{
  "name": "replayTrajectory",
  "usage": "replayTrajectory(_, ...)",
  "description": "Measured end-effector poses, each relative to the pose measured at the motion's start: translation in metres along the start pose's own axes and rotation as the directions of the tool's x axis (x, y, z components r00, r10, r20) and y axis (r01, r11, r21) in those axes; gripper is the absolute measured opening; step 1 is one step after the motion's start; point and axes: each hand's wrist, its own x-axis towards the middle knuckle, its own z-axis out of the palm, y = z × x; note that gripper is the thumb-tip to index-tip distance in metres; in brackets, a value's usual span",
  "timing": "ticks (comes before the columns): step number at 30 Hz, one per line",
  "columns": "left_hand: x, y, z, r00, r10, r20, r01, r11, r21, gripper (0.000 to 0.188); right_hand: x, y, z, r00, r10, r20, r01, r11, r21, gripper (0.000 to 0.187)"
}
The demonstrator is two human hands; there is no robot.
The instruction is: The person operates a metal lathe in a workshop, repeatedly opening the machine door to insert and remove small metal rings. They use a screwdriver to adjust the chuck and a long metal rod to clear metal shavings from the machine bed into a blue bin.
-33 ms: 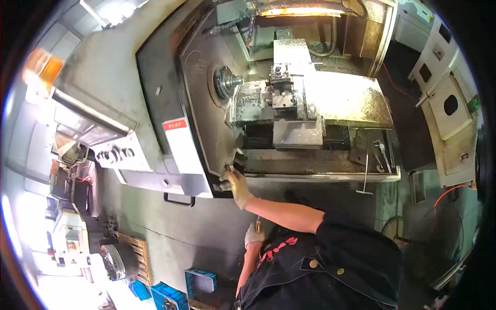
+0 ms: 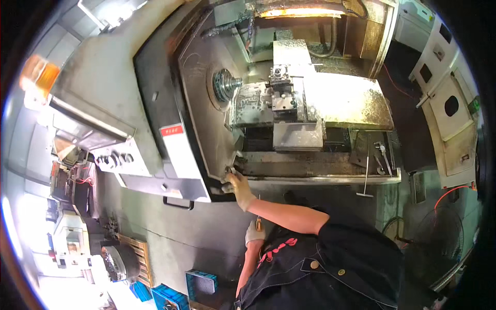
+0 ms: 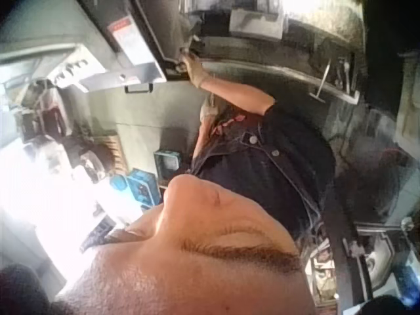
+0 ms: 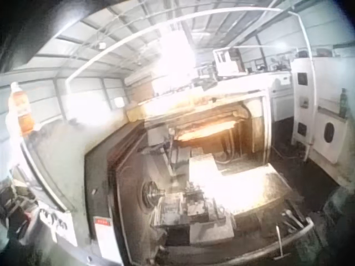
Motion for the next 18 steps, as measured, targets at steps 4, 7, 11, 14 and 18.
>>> replayTrajectory(4, 0.039, 0.083, -0.027, 0.991, 0.133, 0.007, -0.133, 0.991, 0.034, 0.038, 0.062, 0.003, -0.063, 0.979, -0.184, -0.088, 0.167, 0.970, -0.175, 0.042)
replayTrajectory(7, 0.067, 0.111, -0.039, 0.990, 0.120, 0.076, -0.130, 0.982, 0.137, 0.038, 0.074, -0.044, -0.056, 0.957, -0.256, -0.137, 0.215, 0.942, -0.258, 0.046)
replayTrajectory(11, 0.100, 0.113, -0.035, 0.998, -0.012, 0.054, -0.001, 0.972, 0.233, 0.041, 0.116, -0.091, -0.054, 0.963, -0.233, -0.137, 0.173, 0.921, -0.349, 0.059)
replayTrajectory(14, 0.118, 0.117, -0.036, 1.000, -0.006, -0.029, 0.011, 0.982, 0.187, 0.043, 0.179, -0.119, -0.076, 0.969, -0.244, -0.047, 0.206, 0.894, -0.398, 0.053)
replayTrajectory(18, 0.130, 0.128, -0.055, 0.989, 0.006, -0.150, -0.003, 1.000, 0.025, 0.043, 0.230, -0.180, -0.050, 0.958, -0.186, -0.216, 0.115, 0.946, -0.304, 0.031)
